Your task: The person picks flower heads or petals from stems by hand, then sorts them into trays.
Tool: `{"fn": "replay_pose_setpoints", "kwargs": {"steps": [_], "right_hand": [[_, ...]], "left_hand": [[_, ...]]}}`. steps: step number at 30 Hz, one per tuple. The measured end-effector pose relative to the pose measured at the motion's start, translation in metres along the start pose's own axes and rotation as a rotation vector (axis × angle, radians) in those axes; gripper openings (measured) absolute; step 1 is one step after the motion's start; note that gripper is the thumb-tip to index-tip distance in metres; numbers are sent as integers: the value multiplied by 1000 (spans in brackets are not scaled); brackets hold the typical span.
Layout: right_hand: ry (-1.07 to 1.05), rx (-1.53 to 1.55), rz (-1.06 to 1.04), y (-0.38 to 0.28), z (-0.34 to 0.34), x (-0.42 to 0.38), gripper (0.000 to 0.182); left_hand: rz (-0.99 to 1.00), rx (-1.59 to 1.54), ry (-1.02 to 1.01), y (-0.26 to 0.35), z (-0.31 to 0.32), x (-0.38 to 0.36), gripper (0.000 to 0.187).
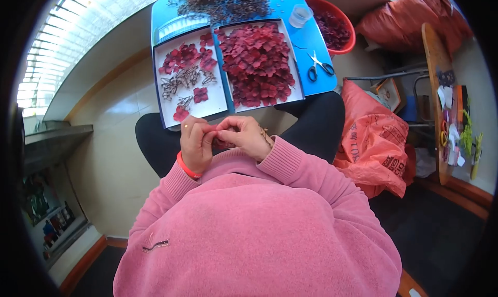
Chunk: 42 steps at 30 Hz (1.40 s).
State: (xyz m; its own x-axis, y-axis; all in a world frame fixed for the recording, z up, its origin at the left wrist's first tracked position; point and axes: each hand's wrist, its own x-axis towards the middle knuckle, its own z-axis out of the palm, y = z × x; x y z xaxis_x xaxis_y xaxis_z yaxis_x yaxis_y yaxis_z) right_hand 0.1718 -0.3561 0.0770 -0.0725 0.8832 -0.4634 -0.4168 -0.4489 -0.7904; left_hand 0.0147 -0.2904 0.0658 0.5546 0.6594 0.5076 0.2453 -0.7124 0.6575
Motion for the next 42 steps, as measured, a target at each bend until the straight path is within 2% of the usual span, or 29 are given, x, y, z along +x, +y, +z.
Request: {"fn": "replay_pose_setpoints", "kwargs": {"steps": [2,6,9,12,13,16,17,19,20,22,23,27,30,31,32,34,38,42], "right_hand": [[-21,78,11,4,-2,2,11],[40,131,-63,12,-5,3,8],[202,-123,-312,22,-14,8,7],[358,-289,-382,19,-30,4,6],[428,-356,-407,20,-36,3,5],[426,-237,-340,24,-55,0,5],[468,-391,-355,19,-58,-7,4],[433,-296,-360,26,-58,-9,4],[414,-250,-361,29,-60,-9,4],[403,-342,-364,33,-67,-9,6],[397,-387,-364,34,-70,-9,7],[458,-515,-305,27,-79,-12,10],[447,-528,-282,24,-78,-10,11],[431,-502,-272,27,-78,-6,10],[415,-475,-259,30,-77,-4,10],[442,-497,-384,33,-78,0,9],[377,-388,-501,19,-84,2,9],[137,-22,-334,-30,-70,-21,4]], "left_hand": [[25,39,3,1,-1,4,10],[-46,-17,-16,0,8,5,10],[4,-26,-79,-3,20,19,10],[0,-115,-211,-8,41,34,9],[-1,-77,-219,-12,49,39,7],[-37,104,-121,-25,74,64,13],[-18,176,-111,-29,84,73,16],[18,317,-91,-38,104,91,21],[23,388,-93,-42,113,97,21],[34,531,-93,-53,133,107,22],[52,523,-83,-61,140,110,15],[-148,307,87,-70,137,121,11],[-527,-223,102,-82,131,127,13],[-729,-470,32,-84,124,129,12],[-812,-596,4,-85,118,128,11],[-976,-853,-56,-72,100,127,9],[-1088,-1185,-176,-53,78,112,11],[-1055,-1358,-298,-40,61,90,7]]}}
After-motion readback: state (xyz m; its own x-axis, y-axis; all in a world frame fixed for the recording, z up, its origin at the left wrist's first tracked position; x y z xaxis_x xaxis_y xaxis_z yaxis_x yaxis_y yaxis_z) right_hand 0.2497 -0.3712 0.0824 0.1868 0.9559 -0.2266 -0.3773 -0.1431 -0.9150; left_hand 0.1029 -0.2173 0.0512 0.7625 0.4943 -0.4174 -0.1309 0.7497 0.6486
